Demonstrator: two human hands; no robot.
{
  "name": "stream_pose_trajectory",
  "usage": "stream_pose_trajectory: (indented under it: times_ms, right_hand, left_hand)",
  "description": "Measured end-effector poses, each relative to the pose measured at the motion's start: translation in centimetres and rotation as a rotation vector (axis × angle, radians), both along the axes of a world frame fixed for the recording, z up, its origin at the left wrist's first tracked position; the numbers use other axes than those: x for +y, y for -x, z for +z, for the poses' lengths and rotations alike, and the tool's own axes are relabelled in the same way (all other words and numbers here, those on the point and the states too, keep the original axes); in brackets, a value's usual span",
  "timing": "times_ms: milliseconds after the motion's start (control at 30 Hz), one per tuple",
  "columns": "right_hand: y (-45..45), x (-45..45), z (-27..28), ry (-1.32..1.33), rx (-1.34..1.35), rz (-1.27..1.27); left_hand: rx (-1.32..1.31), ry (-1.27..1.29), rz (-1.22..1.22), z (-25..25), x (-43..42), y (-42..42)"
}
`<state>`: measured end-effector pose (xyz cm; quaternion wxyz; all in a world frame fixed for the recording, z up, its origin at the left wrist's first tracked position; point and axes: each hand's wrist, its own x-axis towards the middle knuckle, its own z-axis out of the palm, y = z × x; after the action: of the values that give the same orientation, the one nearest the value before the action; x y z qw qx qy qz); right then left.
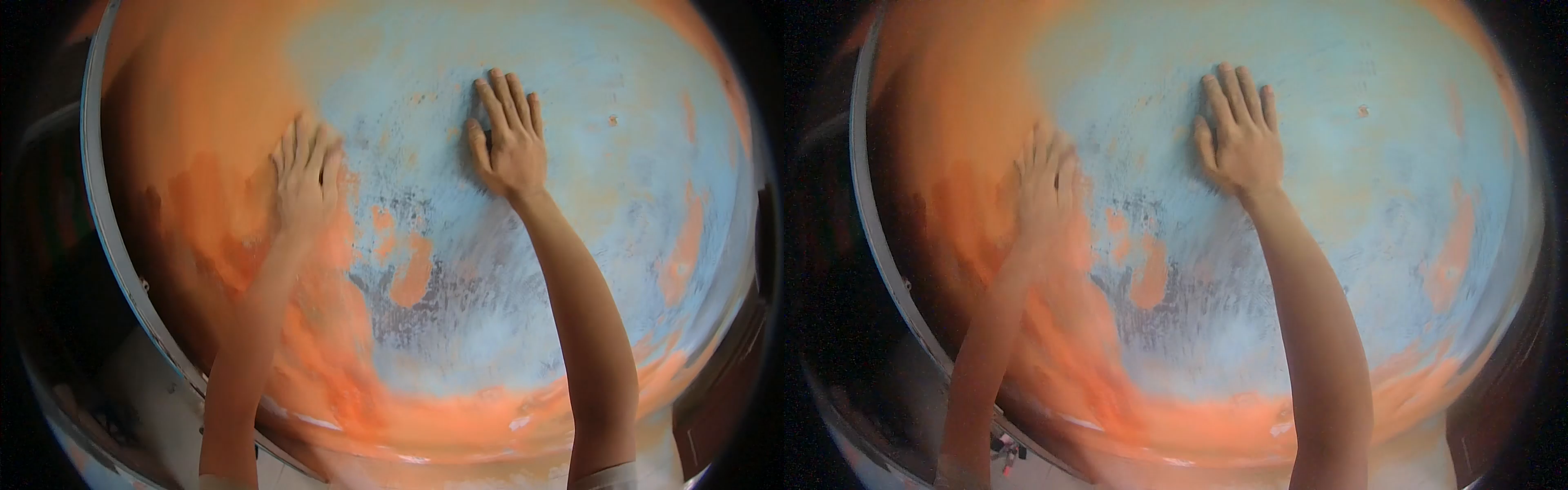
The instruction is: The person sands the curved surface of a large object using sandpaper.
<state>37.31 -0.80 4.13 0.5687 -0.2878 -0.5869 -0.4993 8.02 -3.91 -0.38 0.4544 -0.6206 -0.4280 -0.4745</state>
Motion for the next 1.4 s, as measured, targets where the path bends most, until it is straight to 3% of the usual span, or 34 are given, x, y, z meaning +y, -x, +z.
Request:
stream_pose_trajectory:
  times_ms: [100,167,200,300,333,367,433,467,567,633,700,767,833,900,1067,1167,1233,1300,1333,1400]
  right_hand:
    - [0.0,0.3,-0.2,-0.004,0.012,-0.017]
    - [0.0,0.2,-0.2,0.005,0.024,-0.013]
    - [0.0,0.1,-0.2,0.003,0.021,-0.007]
    - [0.1,0.1,-0.3,-0.012,0.028,-0.001]
    - [0.1,0.2,-0.2,-0.019,0.025,0.002]
    - [0.1,0.2,-0.1,-0.021,0.021,0.002]
    - [0.1,0.0,-0.2,-0.029,0.022,0.011]
    - [0.1,0.0,-0.3,-0.020,0.020,0.014]
    - [0.0,0.2,-0.2,-0.041,0.012,-0.010]
    - [0.1,0.2,-0.2,-0.042,0.018,-0.002]
    - [-0.1,0.3,-0.1,-0.044,0.018,0.007]
    - [0.1,0.3,-0.3,-0.047,0.017,0.018]
    - [0.0,0.2,-0.1,-0.045,0.020,-0.007]
    - [0.0,-0.1,-0.1,-0.051,0.028,-0.006]
    - [0.0,0.1,-0.1,-0.053,0.013,-0.007]
    - [-0.1,0.4,-0.1,-0.062,0.014,0.003]
    - [-0.1,0.2,0.0,-0.057,0.018,0.008]
    - [0.0,0.3,-0.4,-0.046,0.028,0.016]
    - [0.0,0.3,-0.4,-0.055,0.026,0.004]
    - [-0.1,0.3,0.0,-0.073,0.016,-0.012]
  left_hand:
    - [-0.135,-0.095,-0.125,-0.6,0.1,-1.2]
    - [0.232,0.045,0.235,-5.5,1.0,-0.8]
    - [0.329,0.075,0.045,-9.4,1.2,-0.3]
    - [0.493,0.204,-0.150,-12.3,0.4,2.0]
    - [0.550,0.306,-0.154,-12.0,0.3,2.5]
    - [0.495,0.465,0.092,-9.6,0.7,2.3]
    - [0.306,0.299,0.180,-4.0,0.9,2.0]
    - [0.180,-0.021,0.022,-2.1,0.7,2.1]
    - [0.109,-0.084,0.051,1.5,0.5,1.0]
    - [-0.021,-0.118,-0.160,0.6,1.7,0.3]
    - [0.335,0.048,0.479,-4.2,1.1,-0.3]
    - [0.393,0.048,-0.099,-11.5,2.0,0.7]
    - [0.364,0.052,-0.114,-12.6,0.5,1.4]
    - [0.280,0.079,-0.057,-10.9,1.0,1.8]
    - [-0.050,-0.142,0.021,2.9,0.6,-0.9]
    - [-0.141,-0.210,-0.134,2.5,1.8,-1.7]
    - [0.003,-0.127,0.008,-2.6,1.8,-1.7]
    - [-0.039,0.283,-0.017,-8.4,0.9,-2.9]
    - [-0.032,0.282,-0.016,-10.2,0.6,-2.3]
    - [0.284,0.051,-0.105,-12.0,0.3,-0.2]
